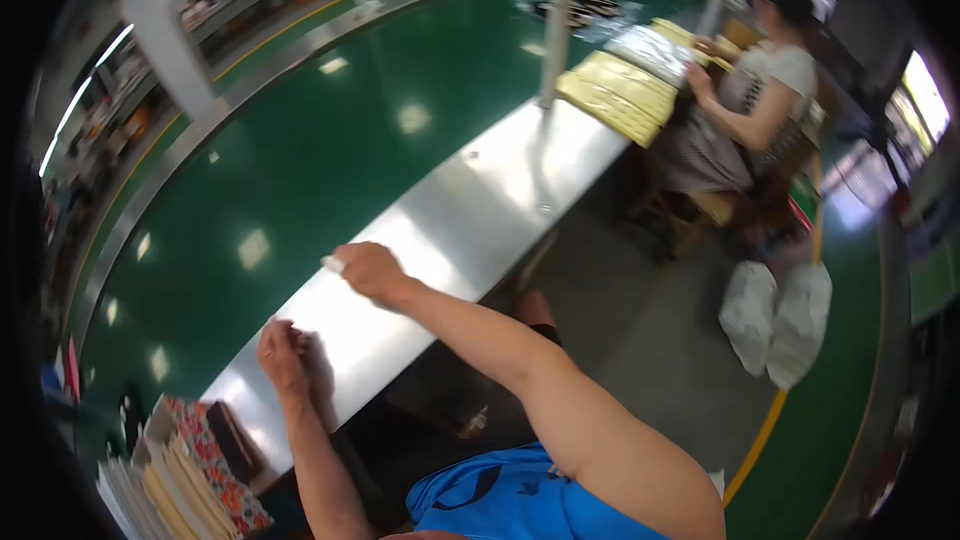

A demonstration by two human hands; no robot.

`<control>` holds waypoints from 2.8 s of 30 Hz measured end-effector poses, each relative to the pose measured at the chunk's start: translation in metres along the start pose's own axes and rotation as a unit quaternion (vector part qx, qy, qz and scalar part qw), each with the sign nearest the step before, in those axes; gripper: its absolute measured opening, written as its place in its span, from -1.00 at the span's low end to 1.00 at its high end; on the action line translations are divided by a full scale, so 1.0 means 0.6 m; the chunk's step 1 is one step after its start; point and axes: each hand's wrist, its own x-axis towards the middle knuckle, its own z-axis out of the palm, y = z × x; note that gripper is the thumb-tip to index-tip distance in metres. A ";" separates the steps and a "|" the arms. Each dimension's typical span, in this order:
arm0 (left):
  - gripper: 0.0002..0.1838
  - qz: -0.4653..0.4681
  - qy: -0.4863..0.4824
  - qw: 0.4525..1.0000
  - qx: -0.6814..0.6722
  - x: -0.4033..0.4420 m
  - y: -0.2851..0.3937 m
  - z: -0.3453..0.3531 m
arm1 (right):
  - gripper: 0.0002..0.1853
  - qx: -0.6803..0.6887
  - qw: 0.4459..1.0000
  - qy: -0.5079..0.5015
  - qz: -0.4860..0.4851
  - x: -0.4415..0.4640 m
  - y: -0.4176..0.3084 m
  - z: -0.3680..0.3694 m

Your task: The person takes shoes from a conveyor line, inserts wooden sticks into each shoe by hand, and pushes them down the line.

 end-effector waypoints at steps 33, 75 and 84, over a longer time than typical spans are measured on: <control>-0.65 -0.029 0.014 0.999 0.003 -0.018 0.038 0.024 | -0.78 0.047 0.999 -0.024 -0.006 0.005 0.019 0.001; -0.50 0.016 -0.001 0.999 0.034 -0.014 0.049 0.008 | -0.79 0.105 0.993 -0.047 -0.030 0.014 0.043 0.008; -0.48 0.034 0.019 0.999 0.036 -0.015 0.048 0.012 | -0.79 0.098 0.993 -0.050 -0.037 0.014 0.041 0.007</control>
